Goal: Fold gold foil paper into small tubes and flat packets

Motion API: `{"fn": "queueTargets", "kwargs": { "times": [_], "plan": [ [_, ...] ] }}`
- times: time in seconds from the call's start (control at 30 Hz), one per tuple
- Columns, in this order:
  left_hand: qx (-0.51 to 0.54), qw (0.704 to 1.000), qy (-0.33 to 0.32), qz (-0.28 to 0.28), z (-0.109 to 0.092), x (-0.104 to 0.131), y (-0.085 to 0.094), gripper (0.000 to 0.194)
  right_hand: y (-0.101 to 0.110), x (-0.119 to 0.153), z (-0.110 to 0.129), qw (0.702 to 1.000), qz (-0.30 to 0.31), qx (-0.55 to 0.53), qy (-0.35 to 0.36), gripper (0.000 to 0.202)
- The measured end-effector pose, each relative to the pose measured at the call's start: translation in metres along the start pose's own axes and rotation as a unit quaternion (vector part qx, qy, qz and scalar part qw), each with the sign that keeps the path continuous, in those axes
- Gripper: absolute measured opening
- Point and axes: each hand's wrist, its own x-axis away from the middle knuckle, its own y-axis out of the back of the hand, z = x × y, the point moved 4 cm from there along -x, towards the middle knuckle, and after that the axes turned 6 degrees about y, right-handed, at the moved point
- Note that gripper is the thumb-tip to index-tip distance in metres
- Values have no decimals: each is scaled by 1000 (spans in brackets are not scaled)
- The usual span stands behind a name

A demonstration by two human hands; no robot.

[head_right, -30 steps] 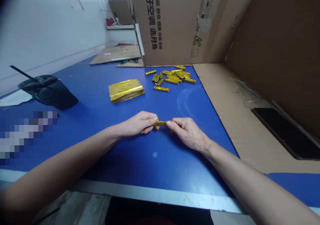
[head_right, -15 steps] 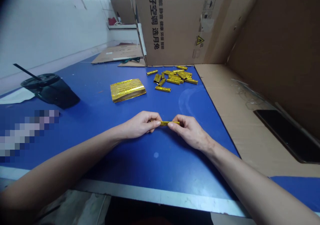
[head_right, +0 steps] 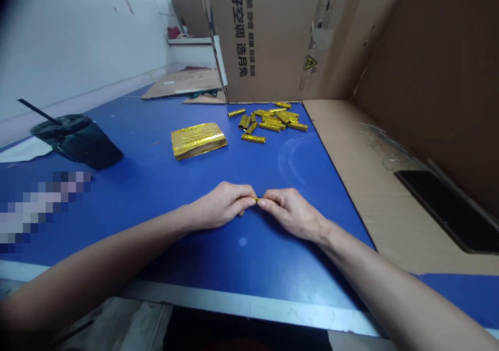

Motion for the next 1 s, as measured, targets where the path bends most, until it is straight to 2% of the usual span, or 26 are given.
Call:
{"fn": "queueTargets", "kwargs": {
  "times": [0.2,0.3,0.4,0.5,0.6,0.7,0.8,0.87,1.0],
  "plan": [
    [77,995,41,41,12,-5,4,20,6,-1,0,999,14,36,14,37],
    [140,987,62,44,19,-8,6,23,11,-1,2,994,-18,97,44,35],
    [234,966,92,67,23,-9,3,30,13,0,5,979,-60,177,80,31],
    [280,950,114,81,24,-9,0,28,13,1,6,972,-79,201,96,26],
    [276,952,123,55,25,-10,1,15,14,1,3,983,-83,154,59,28],
    [240,965,107,24,21,-9,0,11,9,0,0,995,-33,93,12,31],
    [188,978,79,34,15,-7,-5,14,3,-1,2,997,-3,73,19,36],
    [160,984,58,46,11,-5,-7,16,1,-1,3,996,-12,79,38,36],
    [116,992,38,31,5,-2,-6,16,-1,1,4,995,-25,85,42,36]
  ]
}}
